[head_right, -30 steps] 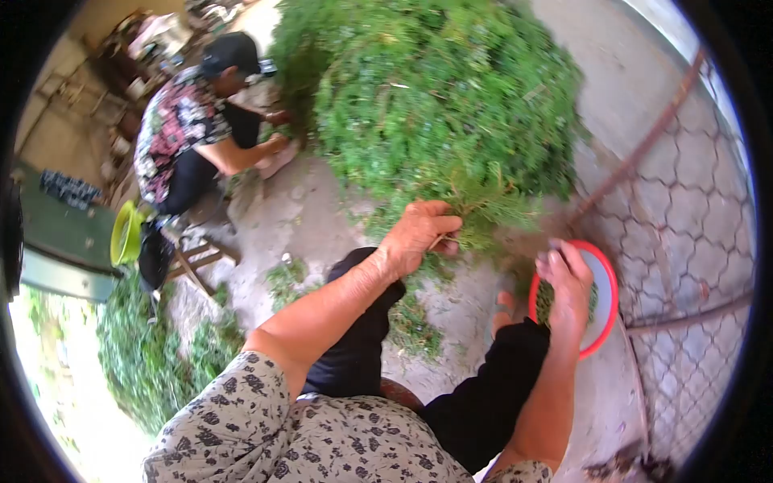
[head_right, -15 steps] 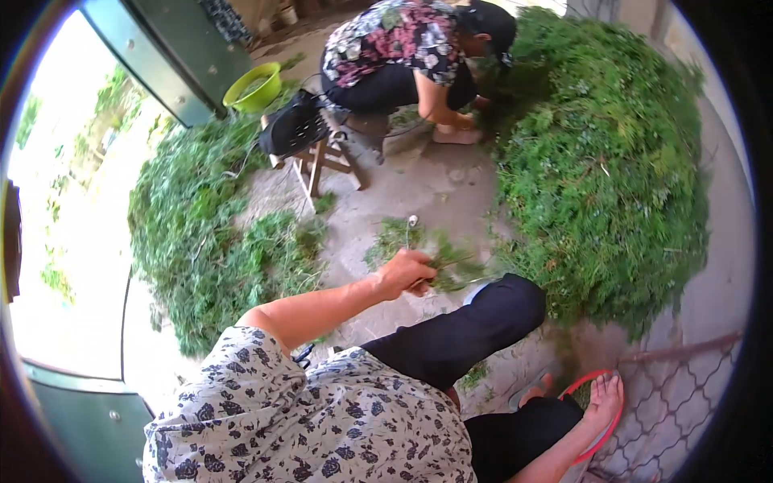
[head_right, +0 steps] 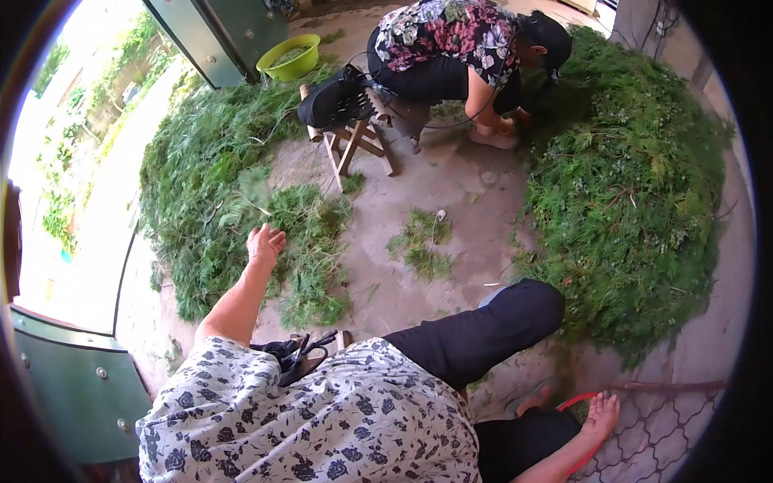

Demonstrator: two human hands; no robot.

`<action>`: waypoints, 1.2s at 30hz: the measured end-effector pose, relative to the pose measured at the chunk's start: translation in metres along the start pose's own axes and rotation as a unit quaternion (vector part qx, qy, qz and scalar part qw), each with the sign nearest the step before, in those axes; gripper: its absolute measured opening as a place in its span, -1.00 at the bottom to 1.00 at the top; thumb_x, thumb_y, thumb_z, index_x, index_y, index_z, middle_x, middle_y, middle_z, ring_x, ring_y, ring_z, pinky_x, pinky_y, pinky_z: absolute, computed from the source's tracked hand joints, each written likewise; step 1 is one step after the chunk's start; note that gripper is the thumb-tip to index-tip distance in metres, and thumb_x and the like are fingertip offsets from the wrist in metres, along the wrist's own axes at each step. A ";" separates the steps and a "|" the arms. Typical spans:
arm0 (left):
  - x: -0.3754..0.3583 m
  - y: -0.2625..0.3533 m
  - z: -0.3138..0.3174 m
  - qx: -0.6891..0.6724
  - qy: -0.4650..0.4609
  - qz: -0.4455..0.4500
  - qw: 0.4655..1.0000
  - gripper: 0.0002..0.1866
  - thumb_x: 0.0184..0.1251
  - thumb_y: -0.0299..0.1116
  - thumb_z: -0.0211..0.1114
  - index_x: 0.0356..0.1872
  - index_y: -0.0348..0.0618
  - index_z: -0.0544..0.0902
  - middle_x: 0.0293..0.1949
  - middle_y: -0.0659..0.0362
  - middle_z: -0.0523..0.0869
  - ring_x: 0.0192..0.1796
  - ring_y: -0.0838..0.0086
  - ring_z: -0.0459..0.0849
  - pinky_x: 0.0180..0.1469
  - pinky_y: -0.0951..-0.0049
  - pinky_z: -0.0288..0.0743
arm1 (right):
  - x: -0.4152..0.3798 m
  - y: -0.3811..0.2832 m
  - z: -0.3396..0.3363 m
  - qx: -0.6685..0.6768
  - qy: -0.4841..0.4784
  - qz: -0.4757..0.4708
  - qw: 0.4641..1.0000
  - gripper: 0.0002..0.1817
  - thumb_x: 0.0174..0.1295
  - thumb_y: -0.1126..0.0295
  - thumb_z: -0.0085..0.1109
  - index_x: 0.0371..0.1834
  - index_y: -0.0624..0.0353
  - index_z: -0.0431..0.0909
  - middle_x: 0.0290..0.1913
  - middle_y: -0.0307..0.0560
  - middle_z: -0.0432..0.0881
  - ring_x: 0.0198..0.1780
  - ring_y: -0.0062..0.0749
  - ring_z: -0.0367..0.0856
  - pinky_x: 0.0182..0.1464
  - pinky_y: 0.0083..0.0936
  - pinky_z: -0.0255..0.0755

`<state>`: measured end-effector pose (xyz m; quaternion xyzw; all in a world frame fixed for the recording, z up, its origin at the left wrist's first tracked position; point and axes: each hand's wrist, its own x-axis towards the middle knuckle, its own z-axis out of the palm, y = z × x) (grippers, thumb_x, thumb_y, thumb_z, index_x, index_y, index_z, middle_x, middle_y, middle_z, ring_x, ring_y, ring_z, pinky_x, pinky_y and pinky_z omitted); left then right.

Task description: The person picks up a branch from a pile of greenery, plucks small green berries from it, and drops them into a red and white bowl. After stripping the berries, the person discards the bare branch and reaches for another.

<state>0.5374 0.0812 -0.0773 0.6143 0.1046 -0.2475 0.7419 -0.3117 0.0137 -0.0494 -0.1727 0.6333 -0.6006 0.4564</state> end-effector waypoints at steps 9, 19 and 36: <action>-0.112 -0.107 0.105 0.104 -0.249 -0.185 0.945 -0.85 0.17 -0.44 0.18 -0.24 -0.19 0.50 -0.47 0.11 0.61 -0.47 0.38 0.60 -0.46 0.39 0.54 | 0.002 0.005 -0.003 0.007 0.009 0.022 1.000 -0.55 0.18 0.28 0.18 0.10 0.11 0.31 -0.18 -0.12 0.57 -0.13 -0.39 0.53 -0.04 -0.34 0.46; -0.316 -0.133 0.322 0.102 -0.597 -0.223 0.764 -0.87 0.32 -0.38 0.07 -0.20 -0.18 0.49 -0.39 0.20 0.58 -0.44 0.53 0.54 -0.32 0.44 0.51 | -0.053 0.003 0.041 0.032 0.043 -0.036 0.998 -0.62 0.18 0.37 0.16 0.03 0.30 0.40 -0.24 0.05 0.60 -0.27 -0.23 0.64 -0.21 -0.37 0.57; -0.504 -0.287 0.372 0.229 -0.671 -0.344 0.615 -0.91 0.22 -0.44 0.14 -0.34 -0.25 0.52 -0.46 0.15 0.61 -0.57 0.57 0.48 -0.50 0.61 0.44 | 0.011 0.098 0.114 0.039 0.029 0.176 0.983 -0.81 0.22 0.42 0.04 -0.14 0.24 0.49 -0.36 -0.11 0.60 -0.43 -0.40 0.59 -0.37 -0.48 0.51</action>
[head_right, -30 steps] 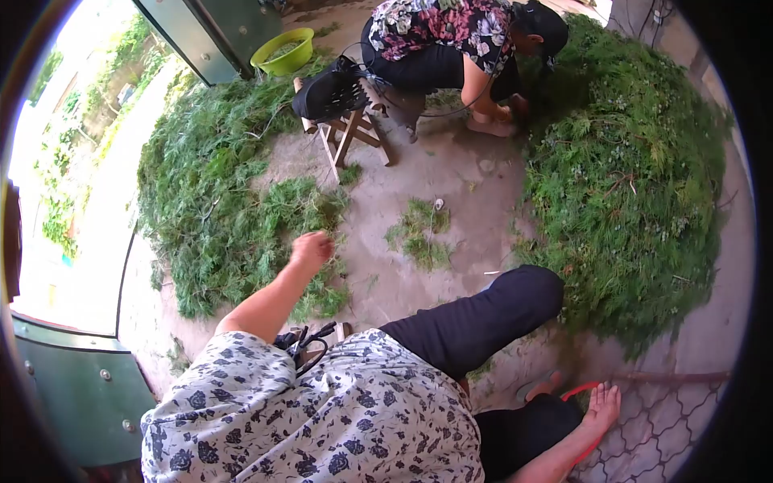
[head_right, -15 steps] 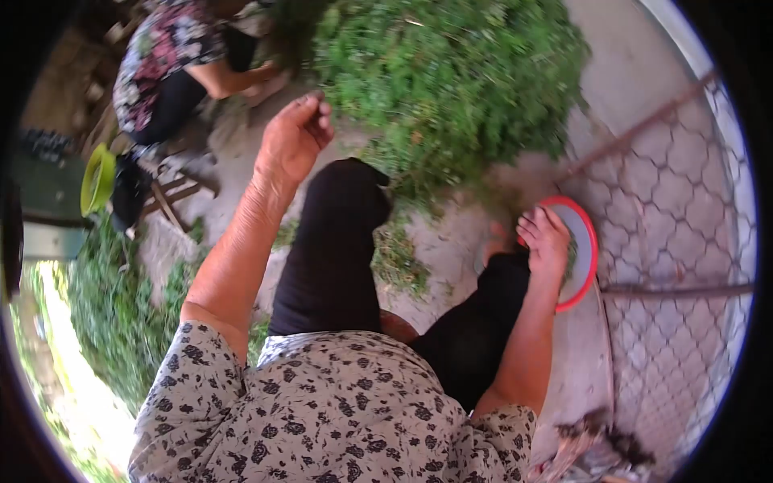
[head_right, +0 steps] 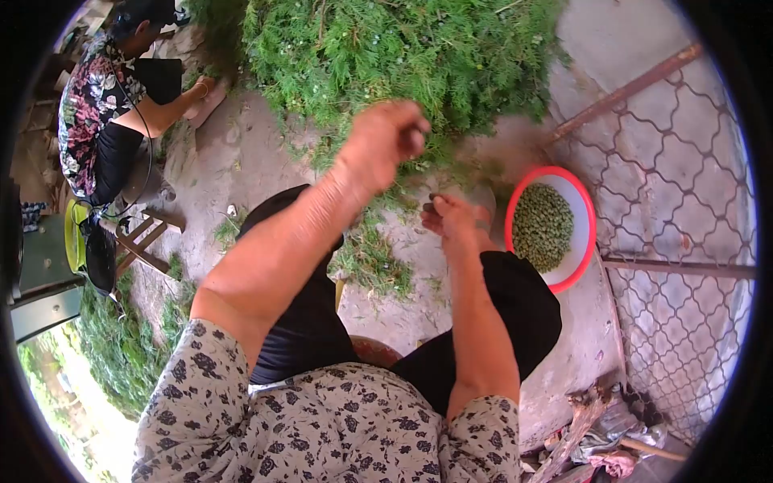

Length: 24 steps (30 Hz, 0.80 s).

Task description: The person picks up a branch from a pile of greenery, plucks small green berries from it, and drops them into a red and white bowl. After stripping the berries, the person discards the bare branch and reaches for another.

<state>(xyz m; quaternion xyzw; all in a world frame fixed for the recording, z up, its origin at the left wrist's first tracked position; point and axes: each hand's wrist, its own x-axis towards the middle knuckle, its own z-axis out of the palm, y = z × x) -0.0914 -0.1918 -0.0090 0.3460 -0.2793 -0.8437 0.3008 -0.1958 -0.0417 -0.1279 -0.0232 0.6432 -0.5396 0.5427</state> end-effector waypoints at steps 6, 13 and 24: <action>-0.024 -0.040 0.046 0.102 -0.109 -0.110 0.983 -0.86 0.10 -0.43 0.14 -0.36 -0.27 0.59 -0.54 0.14 0.62 -0.56 0.57 0.55 -0.51 0.58 0.43 | 0.050 0.089 0.035 0.147 -0.006 0.036 0.989 -0.78 0.27 0.40 -0.04 -0.08 0.25 0.38 -0.26 -0.01 0.57 -0.31 -0.27 0.56 -0.19 -0.29 0.54; -0.023 -0.040 0.043 0.219 -0.165 -0.046 0.960 -0.79 0.12 -0.40 0.12 -0.27 -0.31 0.57 -0.54 0.18 0.59 -0.60 0.59 0.50 -0.51 0.54 0.42 | 0.131 0.122 0.074 0.219 0.006 0.091 0.972 -0.88 0.32 0.48 -0.19 -0.16 0.26 0.32 -0.24 0.01 0.52 -0.22 -0.21 0.57 -0.23 -0.31 0.53; -0.022 -0.034 0.029 0.236 -0.083 0.091 0.964 -0.85 0.13 -0.45 0.13 -0.37 -0.35 0.55 -0.55 0.05 0.53 -0.48 0.36 0.54 -0.33 0.36 0.41 | 0.163 0.130 0.136 0.349 0.073 0.138 0.924 -0.93 0.33 0.52 -0.22 -0.26 0.29 0.27 -0.24 0.06 0.46 -0.18 -0.13 0.57 -0.19 -0.28 0.55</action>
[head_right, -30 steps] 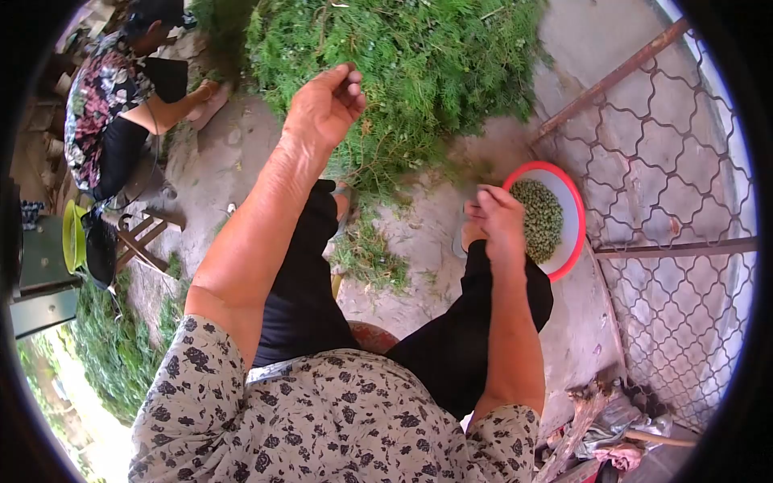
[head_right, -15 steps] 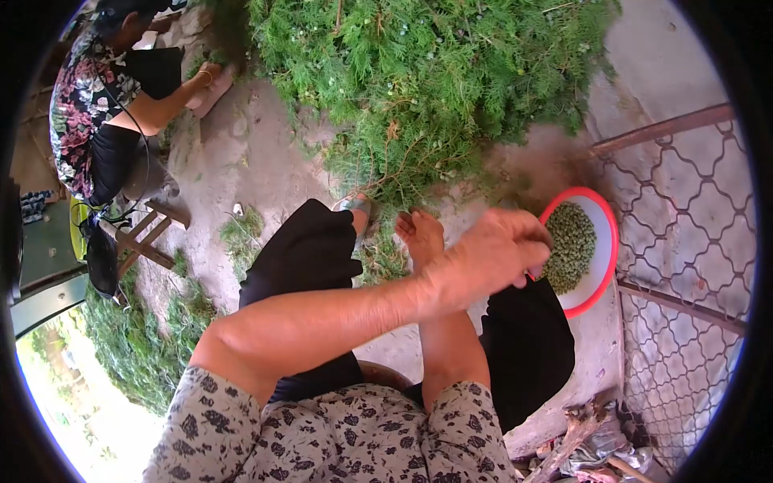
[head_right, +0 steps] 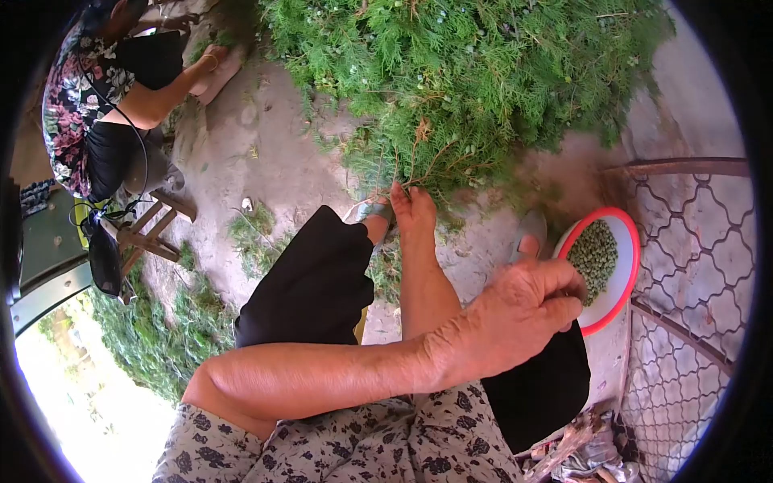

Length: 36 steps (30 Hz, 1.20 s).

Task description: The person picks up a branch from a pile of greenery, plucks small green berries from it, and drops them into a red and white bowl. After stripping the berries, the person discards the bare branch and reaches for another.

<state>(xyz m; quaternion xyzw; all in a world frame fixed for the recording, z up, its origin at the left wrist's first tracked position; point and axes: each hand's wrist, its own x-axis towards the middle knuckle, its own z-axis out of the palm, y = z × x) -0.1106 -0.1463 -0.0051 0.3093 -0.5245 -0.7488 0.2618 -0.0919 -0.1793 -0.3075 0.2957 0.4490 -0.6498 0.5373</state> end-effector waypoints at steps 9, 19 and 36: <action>-0.003 0.011 -0.007 -0.037 -0.065 -0.064 0.995 -0.87 0.13 -0.49 0.13 -0.33 -0.34 0.55 -0.55 0.06 0.56 -0.49 0.39 0.54 -0.37 0.38 0.41 | 0.008 -0.012 0.010 0.031 -0.024 -0.018 0.999 -0.93 0.24 0.49 0.03 -0.32 0.25 0.38 -0.41 -0.08 0.49 -0.35 -0.35 0.55 -0.29 -0.36 0.55; -0.001 0.016 -0.019 -0.061 -0.143 -0.061 0.986 -0.84 0.19 -0.42 0.18 -0.30 -0.31 0.60 -0.53 0.23 0.59 -0.52 0.62 0.53 -0.45 0.62 0.44 | -0.091 -0.089 0.050 -0.160 -0.050 -0.203 0.965 -0.91 0.21 0.46 0.10 -0.35 0.21 0.41 -0.50 -0.18 0.49 -0.50 -0.43 0.52 -0.42 -0.44 0.52; -0.070 0.016 -0.060 -0.176 0.132 -0.053 0.974 -0.87 0.25 -0.46 0.15 -0.21 -0.21 0.54 -0.33 0.24 0.61 -0.37 0.58 0.54 -0.29 0.57 0.47 | -0.305 -0.123 -0.030 -0.202 -0.174 -0.347 0.899 -0.92 0.13 0.53 0.15 -0.33 0.29 0.48 -0.53 -0.19 0.50 -0.59 -0.53 0.46 -0.56 -0.59 0.37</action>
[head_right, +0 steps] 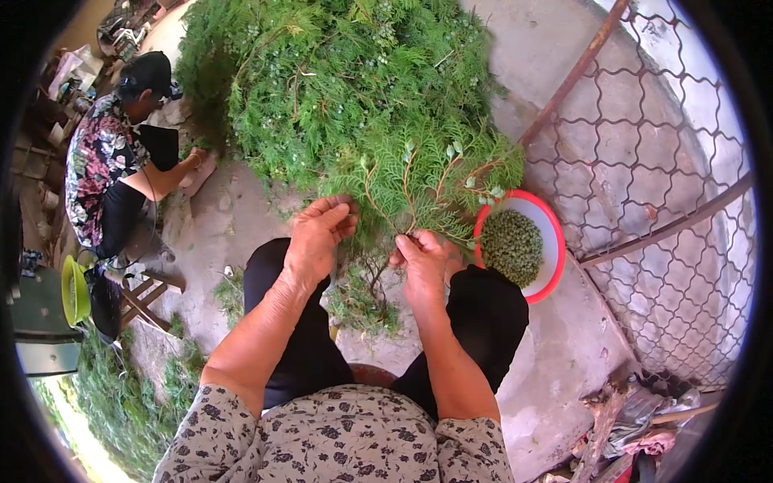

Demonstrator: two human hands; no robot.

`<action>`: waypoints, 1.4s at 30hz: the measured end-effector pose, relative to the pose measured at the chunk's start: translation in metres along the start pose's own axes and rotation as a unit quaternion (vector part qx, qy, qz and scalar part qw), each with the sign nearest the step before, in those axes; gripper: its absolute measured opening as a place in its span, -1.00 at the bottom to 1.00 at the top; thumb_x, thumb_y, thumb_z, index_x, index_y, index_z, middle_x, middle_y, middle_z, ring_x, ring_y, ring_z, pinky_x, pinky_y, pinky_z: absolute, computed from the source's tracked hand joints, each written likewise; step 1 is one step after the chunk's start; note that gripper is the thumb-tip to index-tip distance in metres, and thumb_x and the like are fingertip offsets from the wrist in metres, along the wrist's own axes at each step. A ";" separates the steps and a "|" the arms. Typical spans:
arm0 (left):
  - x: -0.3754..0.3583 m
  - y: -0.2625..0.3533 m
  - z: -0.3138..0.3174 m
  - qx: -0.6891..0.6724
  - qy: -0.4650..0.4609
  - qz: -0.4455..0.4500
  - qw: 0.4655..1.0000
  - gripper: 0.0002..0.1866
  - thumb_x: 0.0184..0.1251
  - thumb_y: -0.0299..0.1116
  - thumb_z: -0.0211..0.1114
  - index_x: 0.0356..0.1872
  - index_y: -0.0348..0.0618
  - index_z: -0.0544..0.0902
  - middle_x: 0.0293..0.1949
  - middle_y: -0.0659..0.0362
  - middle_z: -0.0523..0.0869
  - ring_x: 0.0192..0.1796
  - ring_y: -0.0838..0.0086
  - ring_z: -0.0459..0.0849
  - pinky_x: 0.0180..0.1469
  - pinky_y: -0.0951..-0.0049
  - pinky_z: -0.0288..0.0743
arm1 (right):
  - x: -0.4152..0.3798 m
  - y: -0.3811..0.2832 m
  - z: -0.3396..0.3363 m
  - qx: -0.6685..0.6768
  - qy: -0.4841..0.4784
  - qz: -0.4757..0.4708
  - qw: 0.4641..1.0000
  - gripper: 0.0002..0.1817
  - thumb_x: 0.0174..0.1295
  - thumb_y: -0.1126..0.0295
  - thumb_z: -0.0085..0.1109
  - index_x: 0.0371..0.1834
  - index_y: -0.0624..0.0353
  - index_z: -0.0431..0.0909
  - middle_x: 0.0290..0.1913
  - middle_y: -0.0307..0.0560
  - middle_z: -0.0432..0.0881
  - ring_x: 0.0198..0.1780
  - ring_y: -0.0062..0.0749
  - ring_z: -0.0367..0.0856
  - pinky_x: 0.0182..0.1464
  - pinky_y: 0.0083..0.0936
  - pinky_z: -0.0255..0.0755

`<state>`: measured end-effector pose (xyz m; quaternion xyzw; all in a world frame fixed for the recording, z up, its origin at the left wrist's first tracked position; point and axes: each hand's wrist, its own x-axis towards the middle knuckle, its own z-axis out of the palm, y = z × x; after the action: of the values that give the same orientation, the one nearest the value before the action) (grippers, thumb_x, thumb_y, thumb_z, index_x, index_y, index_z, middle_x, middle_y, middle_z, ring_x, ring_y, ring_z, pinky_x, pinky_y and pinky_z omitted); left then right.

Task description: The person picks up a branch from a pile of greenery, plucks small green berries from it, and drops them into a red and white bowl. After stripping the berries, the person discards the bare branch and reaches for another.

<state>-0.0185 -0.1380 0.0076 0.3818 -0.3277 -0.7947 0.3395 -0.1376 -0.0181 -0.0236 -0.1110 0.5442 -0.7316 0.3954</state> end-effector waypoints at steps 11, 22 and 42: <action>-0.074 -0.023 -0.001 -0.023 -0.058 0.097 0.993 -0.94 0.10 -0.53 0.32 -0.38 -0.21 0.66 -0.43 0.32 0.66 -0.38 0.65 0.53 -0.22 0.58 0.40 | -0.082 0.015 -0.030 -0.017 -0.064 0.038 0.997 -0.95 0.13 0.55 0.12 -0.37 0.31 0.50 -0.53 -0.18 0.52 -0.59 -0.53 0.48 -0.54 -0.58 0.40; -0.073 -0.044 -0.007 0.058 -0.056 0.111 0.991 -0.86 0.07 -0.52 0.32 -0.31 -0.23 0.65 -0.40 0.31 0.65 -0.34 0.66 0.51 -0.20 0.59 0.38 | -0.071 0.015 -0.033 -0.100 0.034 0.059 0.993 -0.84 0.20 0.46 0.10 -0.22 0.31 0.52 -0.45 -0.21 0.54 -0.53 -0.55 0.52 -0.49 -0.62 0.44; -0.071 -0.035 -0.006 0.201 -0.127 0.133 0.962 -0.90 0.01 -0.56 0.22 -0.41 -0.33 0.65 -0.45 0.20 0.67 -0.37 0.54 0.57 -0.19 0.54 0.42 | -0.060 -0.020 0.018 -0.193 -0.118 -0.140 0.964 -0.88 0.13 0.52 0.16 -0.33 0.27 0.42 -0.50 -0.23 0.49 -0.58 -0.66 0.42 -0.59 -0.71 0.30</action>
<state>0.0105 -0.0636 0.0046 0.2910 -0.5693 -0.7019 0.3138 -0.0964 0.0135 0.0174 -0.3464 0.6035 -0.6423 0.3213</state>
